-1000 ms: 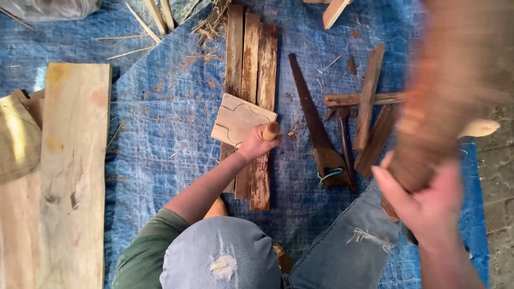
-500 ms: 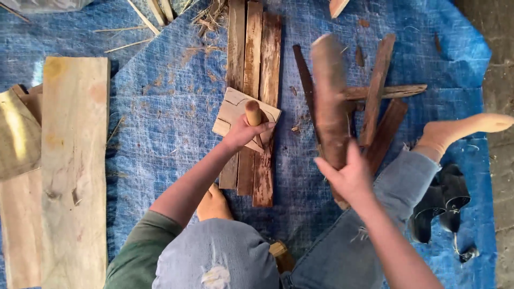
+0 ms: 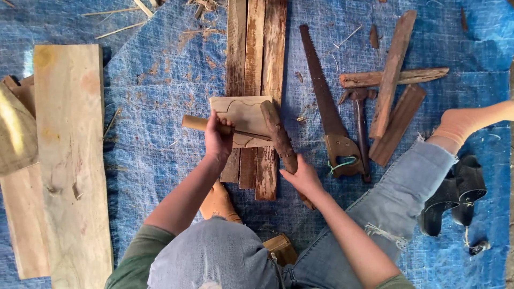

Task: A person uses a wooden mallet and a chisel to carve a decorative shape into a wooden board while sitting on a tarp.

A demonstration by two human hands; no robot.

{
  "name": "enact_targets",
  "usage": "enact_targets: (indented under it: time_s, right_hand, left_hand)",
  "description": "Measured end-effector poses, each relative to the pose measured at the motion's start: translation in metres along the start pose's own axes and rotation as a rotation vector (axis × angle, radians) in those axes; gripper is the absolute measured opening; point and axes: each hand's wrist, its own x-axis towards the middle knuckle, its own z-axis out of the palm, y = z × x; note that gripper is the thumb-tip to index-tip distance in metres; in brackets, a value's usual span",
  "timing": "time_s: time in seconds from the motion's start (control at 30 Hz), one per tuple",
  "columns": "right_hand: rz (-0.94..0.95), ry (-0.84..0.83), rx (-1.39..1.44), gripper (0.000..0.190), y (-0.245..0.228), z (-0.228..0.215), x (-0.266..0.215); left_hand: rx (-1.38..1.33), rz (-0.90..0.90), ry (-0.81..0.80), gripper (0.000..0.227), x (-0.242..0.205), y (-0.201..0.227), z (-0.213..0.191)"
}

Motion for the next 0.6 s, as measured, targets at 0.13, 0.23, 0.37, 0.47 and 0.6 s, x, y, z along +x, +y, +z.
enact_targets:
  time_s: [0.13, 0.23, 0.37, 0.47, 0.6]
  right_hand:
    - [-0.034, -0.002, -0.047, 0.086, -0.001, 0.008, 0.000]
    - [-0.070, 0.023, -0.003, 0.081, -0.005, 0.016, -0.004]
    - [-0.075, 0.107, 0.167, 0.079, -0.012, 0.028, -0.017]
    - [-0.027, 0.214, 0.153, 0.082, -0.002, 0.029, -0.014]
    - [0.013, 0.378, 0.041, 0.075, 0.019, 0.019, 0.004]
  left_hand:
    - [0.154, 0.082, -0.094, 0.035, -0.016, 0.019, 0.018]
    - [0.478, 0.196, -0.346, 0.032, -0.021, 0.024, 0.029]
    - [0.579, 0.269, -0.556, 0.029, -0.007, 0.038, 0.031]
    - [0.786, 0.236, -0.592, 0.031, 0.006, 0.052, 0.029]
    - [1.032, 0.320, -0.658, 0.034, 0.014, 0.063, 0.030]
